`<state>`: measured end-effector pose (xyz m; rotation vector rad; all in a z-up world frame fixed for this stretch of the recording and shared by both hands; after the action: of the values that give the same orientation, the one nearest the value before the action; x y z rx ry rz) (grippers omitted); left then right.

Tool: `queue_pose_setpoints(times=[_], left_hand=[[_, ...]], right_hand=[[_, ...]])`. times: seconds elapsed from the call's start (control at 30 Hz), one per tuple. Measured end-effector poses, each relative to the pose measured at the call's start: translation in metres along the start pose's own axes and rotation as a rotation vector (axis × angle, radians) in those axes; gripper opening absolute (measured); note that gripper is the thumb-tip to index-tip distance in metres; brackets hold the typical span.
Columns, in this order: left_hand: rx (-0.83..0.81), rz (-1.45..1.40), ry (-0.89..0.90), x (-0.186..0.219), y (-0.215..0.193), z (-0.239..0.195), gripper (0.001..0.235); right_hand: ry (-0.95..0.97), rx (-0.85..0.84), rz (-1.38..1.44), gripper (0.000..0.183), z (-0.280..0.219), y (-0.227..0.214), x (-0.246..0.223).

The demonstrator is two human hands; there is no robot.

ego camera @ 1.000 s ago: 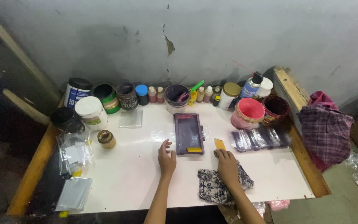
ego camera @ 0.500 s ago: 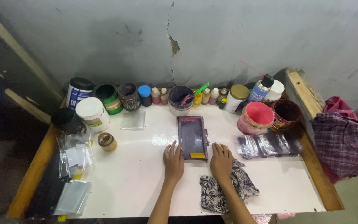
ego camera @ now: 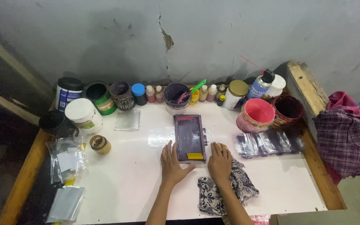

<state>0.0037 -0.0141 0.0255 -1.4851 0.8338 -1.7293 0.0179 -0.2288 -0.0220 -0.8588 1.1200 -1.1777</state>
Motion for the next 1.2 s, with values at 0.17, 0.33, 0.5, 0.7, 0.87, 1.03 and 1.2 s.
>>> queue_pose_setpoints(times=[0.17,0.33,0.5,0.7,0.87,1.03,1.2], left_hand=[[-0.117,0.015,-0.132,0.024,-0.026,0.007,0.134],[-0.182,0.032,-0.098,0.026,-0.038,0.018,0.136],[-0.188,0.027,-0.088,0.021,-0.032,0.019,0.134],[-0.184,-0.032,-0.089,0.015,-0.028,0.023,0.135],[-0.171,-0.015,-0.083,0.018,-0.031,0.022,0.127],[-0.186,0.007,-0.085,0.017,-0.03,0.021,0.125],[-0.186,0.027,-0.082,0.02,-0.034,0.02,0.121]], right_hand=[[-0.02,0.067,-0.064,0.054,-0.002,0.006,0.002],[-0.023,0.115,-0.08,0.053,-0.003,0.006,0.001],[-0.035,0.175,-0.104,0.052,-0.003,0.01,0.001],[-0.043,0.115,-0.111,0.052,-0.003,0.005,0.001],[-0.039,0.106,-0.091,0.051,-0.003,-0.001,0.0],[-0.035,0.093,-0.087,0.052,-0.002,-0.001,0.0],[-0.016,0.078,-0.097,0.051,-0.002,-0.004,-0.002]])
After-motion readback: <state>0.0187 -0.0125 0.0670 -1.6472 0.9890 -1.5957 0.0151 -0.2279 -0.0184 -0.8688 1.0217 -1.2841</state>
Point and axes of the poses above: each hand's wrist, its own z-axis towards the middle knuckle, its own y-axis out of the palm, x = y × z, the point moved 1 cm from there along z, towards the middle knuckle, and after that the axes turned 1 degree about -y, right-handed, at the moved point
